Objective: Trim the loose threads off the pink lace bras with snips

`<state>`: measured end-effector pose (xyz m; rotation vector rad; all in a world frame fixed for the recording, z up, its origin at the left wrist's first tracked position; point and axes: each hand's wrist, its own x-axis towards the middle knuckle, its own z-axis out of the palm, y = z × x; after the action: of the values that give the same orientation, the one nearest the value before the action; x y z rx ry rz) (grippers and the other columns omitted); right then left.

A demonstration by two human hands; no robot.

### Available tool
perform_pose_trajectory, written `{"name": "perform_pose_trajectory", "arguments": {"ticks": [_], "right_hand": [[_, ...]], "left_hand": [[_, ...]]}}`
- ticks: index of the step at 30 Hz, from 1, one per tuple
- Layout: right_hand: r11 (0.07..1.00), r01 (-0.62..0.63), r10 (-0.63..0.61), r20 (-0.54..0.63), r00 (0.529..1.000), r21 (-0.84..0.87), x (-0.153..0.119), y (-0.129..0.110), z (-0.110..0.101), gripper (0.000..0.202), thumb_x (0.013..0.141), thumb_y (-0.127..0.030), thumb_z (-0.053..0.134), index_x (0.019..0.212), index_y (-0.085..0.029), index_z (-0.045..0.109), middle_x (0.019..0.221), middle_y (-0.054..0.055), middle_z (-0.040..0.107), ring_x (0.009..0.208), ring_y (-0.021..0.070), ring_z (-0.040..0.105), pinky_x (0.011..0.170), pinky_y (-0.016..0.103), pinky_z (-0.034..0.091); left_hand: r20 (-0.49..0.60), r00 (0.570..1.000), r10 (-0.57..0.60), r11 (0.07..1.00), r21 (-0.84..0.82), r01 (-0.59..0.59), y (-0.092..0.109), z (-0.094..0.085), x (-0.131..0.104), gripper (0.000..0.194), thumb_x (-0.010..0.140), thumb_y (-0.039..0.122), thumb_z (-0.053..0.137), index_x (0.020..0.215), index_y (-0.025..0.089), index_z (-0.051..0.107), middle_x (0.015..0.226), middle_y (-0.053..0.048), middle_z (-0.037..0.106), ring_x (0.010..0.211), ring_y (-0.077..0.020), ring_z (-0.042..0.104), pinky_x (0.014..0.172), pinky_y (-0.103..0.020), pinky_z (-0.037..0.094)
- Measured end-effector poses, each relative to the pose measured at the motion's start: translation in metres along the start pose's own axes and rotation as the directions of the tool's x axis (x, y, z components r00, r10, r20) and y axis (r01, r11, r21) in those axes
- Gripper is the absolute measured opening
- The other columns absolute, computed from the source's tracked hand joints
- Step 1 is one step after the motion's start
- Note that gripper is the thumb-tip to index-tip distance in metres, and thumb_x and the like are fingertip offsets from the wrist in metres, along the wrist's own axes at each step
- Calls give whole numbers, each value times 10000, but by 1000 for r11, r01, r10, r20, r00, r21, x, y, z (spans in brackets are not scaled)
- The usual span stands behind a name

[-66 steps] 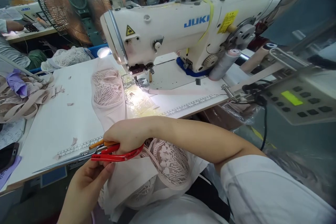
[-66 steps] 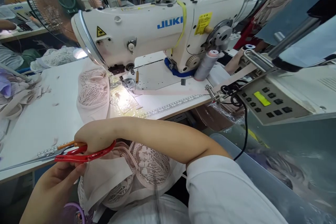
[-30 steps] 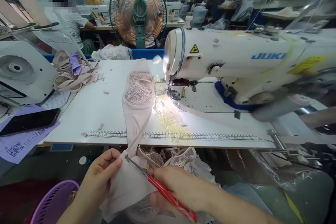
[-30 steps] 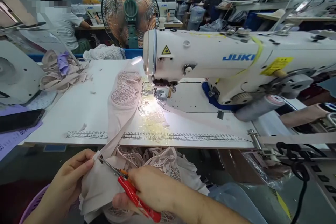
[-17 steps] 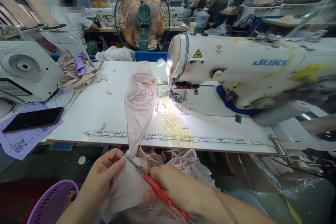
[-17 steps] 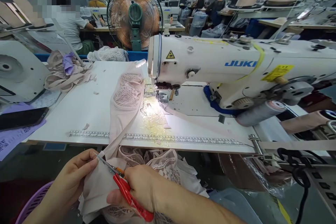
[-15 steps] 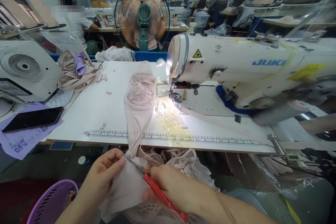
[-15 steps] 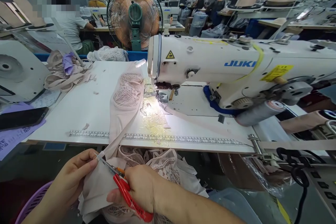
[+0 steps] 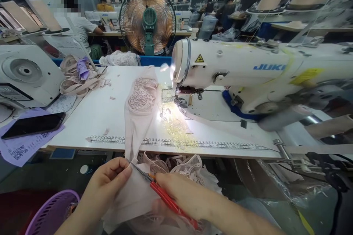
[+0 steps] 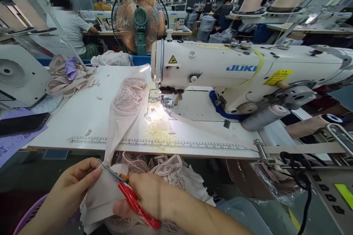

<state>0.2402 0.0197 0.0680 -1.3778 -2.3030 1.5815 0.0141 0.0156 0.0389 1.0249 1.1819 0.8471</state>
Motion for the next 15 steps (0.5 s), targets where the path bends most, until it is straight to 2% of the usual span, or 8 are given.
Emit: {"name": "perform_pose_trajectory", "arguments": {"ticks": [6, 8, 11, 13, 15], "right_hand": [[1000, 3, -3, -18, 1000, 8, 3, -4, 0, 263, 719, -403, 618, 697, -187, 470, 659, -9, 506, 545, 125, 445, 477, 235, 322], [1000, -12, 13, -53, 998, 11, 5, -2, 3, 285, 712, -404, 626, 652, -188, 451, 615, -18, 485, 525, 121, 436, 458, 229, 306], [993, -26, 35, -70, 997, 117, 8, 8, 7, 304, 715, -397, 641, 609, -192, 443, 557, -37, 451, 497, 108, 407, 454, 220, 302], [983, 19, 5, -130, 991, 182, 8, 15, 7, 312, 717, -412, 655, 623, -192, 455, 578, -36, 462, 519, 110, 413, 476, 219, 320], [974, 87, -32, -248, 968, 211, 7, 17, 4, 336, 693, -436, 687, 654, -192, 459, 632, -28, 480, 562, 118, 426, 498, 220, 336]], "left_hand": [[-21, 999, -31, 999, -45, 30, 1, 4, 2, 319, 726, 454, 732, 673, 169, 599, 593, 33, 514, 539, -93, 406, 502, -169, 331], [-64, 997, -36, 997, -68, 31, 5, 8, 1, 334, 690, 455, 758, 647, 163, 601, 576, 31, 511, 532, -95, 402, 496, -175, 328], [-137, 990, -18, 998, -67, 9, 13, 15, -2, 326, 644, 442, 790, 627, 159, 627, 573, 23, 523, 531, -96, 410, 487, -178, 318], [-157, 988, -6, 999, -44, -1, 16, 18, -3, 310, 633, 436, 795, 629, 163, 649, 576, 16, 539, 532, -100, 420, 482, -184, 317], [-150, 989, 5, 1000, 3, -5, 18, 20, -5, 287, 634, 424, 791, 622, 168, 664, 577, 7, 559, 535, -108, 434, 487, -194, 331]]}}
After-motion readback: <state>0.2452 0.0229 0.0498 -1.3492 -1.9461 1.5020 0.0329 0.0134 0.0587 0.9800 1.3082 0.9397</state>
